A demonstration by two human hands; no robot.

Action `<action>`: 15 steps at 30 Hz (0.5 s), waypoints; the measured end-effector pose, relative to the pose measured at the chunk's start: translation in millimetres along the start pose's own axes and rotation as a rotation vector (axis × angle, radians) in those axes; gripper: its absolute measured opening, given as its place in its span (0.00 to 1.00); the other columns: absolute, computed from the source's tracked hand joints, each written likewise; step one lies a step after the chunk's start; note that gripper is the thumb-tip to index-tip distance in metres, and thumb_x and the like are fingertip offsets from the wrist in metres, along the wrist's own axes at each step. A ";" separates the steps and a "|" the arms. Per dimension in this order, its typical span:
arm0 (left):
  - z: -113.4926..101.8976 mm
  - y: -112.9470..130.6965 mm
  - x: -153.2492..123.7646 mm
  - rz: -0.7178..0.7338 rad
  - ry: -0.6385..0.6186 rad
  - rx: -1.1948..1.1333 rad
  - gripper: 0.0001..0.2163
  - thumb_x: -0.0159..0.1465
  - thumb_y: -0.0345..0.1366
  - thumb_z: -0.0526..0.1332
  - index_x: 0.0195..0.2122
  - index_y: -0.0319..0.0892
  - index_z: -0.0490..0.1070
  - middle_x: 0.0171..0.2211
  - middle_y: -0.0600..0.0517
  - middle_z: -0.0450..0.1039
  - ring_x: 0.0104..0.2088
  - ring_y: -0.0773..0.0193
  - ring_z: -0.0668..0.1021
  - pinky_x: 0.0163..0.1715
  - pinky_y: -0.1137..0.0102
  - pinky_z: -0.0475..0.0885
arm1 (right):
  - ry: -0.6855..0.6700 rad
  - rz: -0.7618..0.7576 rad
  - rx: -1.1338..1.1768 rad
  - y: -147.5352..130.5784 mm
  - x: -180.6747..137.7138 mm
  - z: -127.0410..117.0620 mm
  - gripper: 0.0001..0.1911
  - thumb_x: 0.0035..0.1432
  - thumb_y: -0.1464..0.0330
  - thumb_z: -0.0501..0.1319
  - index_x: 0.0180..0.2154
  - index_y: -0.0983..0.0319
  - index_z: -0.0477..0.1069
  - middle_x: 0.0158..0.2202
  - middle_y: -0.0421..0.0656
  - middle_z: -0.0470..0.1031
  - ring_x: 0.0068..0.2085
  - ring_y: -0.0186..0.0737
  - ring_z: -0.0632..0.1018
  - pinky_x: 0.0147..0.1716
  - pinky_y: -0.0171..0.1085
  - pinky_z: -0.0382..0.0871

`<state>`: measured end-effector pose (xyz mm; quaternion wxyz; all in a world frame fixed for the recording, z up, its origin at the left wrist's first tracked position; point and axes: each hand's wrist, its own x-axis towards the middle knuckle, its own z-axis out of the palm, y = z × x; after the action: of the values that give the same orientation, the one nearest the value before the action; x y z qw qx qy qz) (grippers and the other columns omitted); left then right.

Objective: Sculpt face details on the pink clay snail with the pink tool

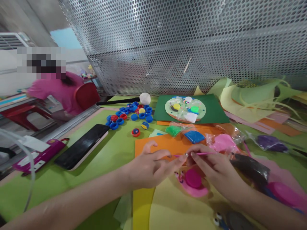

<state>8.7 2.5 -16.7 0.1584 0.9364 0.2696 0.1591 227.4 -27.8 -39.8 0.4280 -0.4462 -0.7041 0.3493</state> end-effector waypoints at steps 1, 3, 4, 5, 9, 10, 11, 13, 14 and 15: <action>-0.7 -0.3 1.0 -0.044 0.016 -0.054 0.18 0.66 0.29 0.47 0.56 0.46 0.63 0.36 0.49 0.78 0.46 0.59 0.75 0.54 0.55 0.54 | -0.001 -0.006 -0.006 1.0 0.1 0.1 0.16 0.65 0.67 0.48 0.28 0.62 0.68 0.32 0.41 0.70 0.32 0.34 0.73 0.29 0.29 0.69; -2.8 -0.9 3.0 -0.153 0.069 -0.182 0.22 0.64 0.31 0.53 0.60 0.44 0.56 0.35 0.49 0.79 0.46 0.56 0.75 0.55 0.52 0.52 | 0.003 -0.023 -0.023 2.9 0.8 -0.1 0.17 0.65 0.67 0.48 0.26 0.62 0.67 0.32 0.42 0.70 0.33 0.35 0.73 0.30 0.30 0.69; -4.5 -0.9 4.0 -0.215 0.102 -0.257 0.26 0.63 0.32 0.56 0.62 0.44 0.50 0.34 0.49 0.79 0.47 0.55 0.74 0.55 0.52 0.52 | 0.010 -0.033 -0.034 3.3 1.4 -0.6 0.18 0.66 0.67 0.48 0.26 0.62 0.68 0.32 0.42 0.70 0.33 0.36 0.73 0.30 0.30 0.69; -6.6 -0.4 4.9 -0.277 0.135 -0.333 0.31 0.62 0.34 0.58 0.64 0.44 0.44 0.33 0.50 0.79 0.47 0.55 0.74 0.55 0.53 0.53 | 0.020 -0.043 -0.046 3.0 2.0 -1.5 0.17 0.66 0.67 0.48 0.27 0.62 0.68 0.32 0.43 0.70 0.33 0.36 0.73 0.30 0.31 0.69; -15.2 6.9 5.8 -0.579 0.271 -0.764 0.42 0.59 0.38 0.62 0.64 0.40 0.31 0.34 0.49 0.78 0.42 0.60 0.78 0.49 0.62 0.65 | 0.108 -0.106 -0.100 -8.8 3.5 -7.2 0.12 0.65 0.68 0.49 0.34 0.59 0.69 0.31 0.40 0.71 0.34 0.36 0.74 0.32 0.31 0.70; -16.4 9.8 5.3 -0.653 0.296 -0.882 0.42 0.58 0.38 0.63 0.64 0.38 0.34 0.34 0.49 0.78 0.41 0.61 0.78 0.46 0.65 0.67 | 0.128 -0.125 -0.111 -14.3 3.2 -8.4 0.12 0.65 0.69 0.50 0.33 0.58 0.69 0.31 0.39 0.71 0.34 0.35 0.74 0.32 0.30 0.70; -17.0 12.9 4.7 -0.714 0.315 -0.989 0.41 0.57 0.37 0.64 0.64 0.37 0.38 0.33 0.49 0.78 0.40 0.62 0.79 0.44 0.67 0.69 | 0.147 -0.145 -0.116 -20.4 2.3 -9.1 0.12 0.64 0.69 0.50 0.32 0.58 0.69 0.31 0.38 0.71 0.34 0.34 0.74 0.32 0.29 0.70; -16.9 19.2 3.3 -0.787 0.330 -1.135 0.38 0.55 0.37 0.66 0.61 0.36 0.45 0.31 0.50 0.78 0.37 0.63 0.79 0.40 0.70 0.70 | 0.157 -0.183 -0.104 -32.0 -1.2 -9.2 0.13 0.64 0.70 0.50 0.30 0.56 0.69 0.30 0.36 0.71 0.32 0.32 0.74 0.31 0.26 0.71; -16.6 22.0 2.7 -0.809 0.330 -1.195 0.37 0.54 0.36 0.67 0.60 0.36 0.48 0.29 0.51 0.78 0.36 0.65 0.80 0.37 0.72 0.71 | 0.160 -0.196 -0.088 -36.8 -3.8 -8.7 0.13 0.65 0.70 0.50 0.30 0.56 0.69 0.29 0.36 0.71 0.30 0.31 0.75 0.29 0.24 0.71; -16.4 24.5 2.2 -0.833 0.332 -1.270 0.37 0.53 0.34 0.67 0.60 0.36 0.49 0.28 0.53 0.78 0.33 0.66 0.80 0.35 0.74 0.71 | 0.149 -0.194 -0.075 -40.4 -6.7 -8.2 0.14 0.65 0.70 0.50 0.29 0.55 0.68 0.29 0.36 0.70 0.29 0.31 0.75 0.27 0.23 0.72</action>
<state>15.3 -12.5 7.9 0.6688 0.4517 0.4768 0.3485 223.2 -47.5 -3.3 0.4940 -0.4164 -0.7228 0.2452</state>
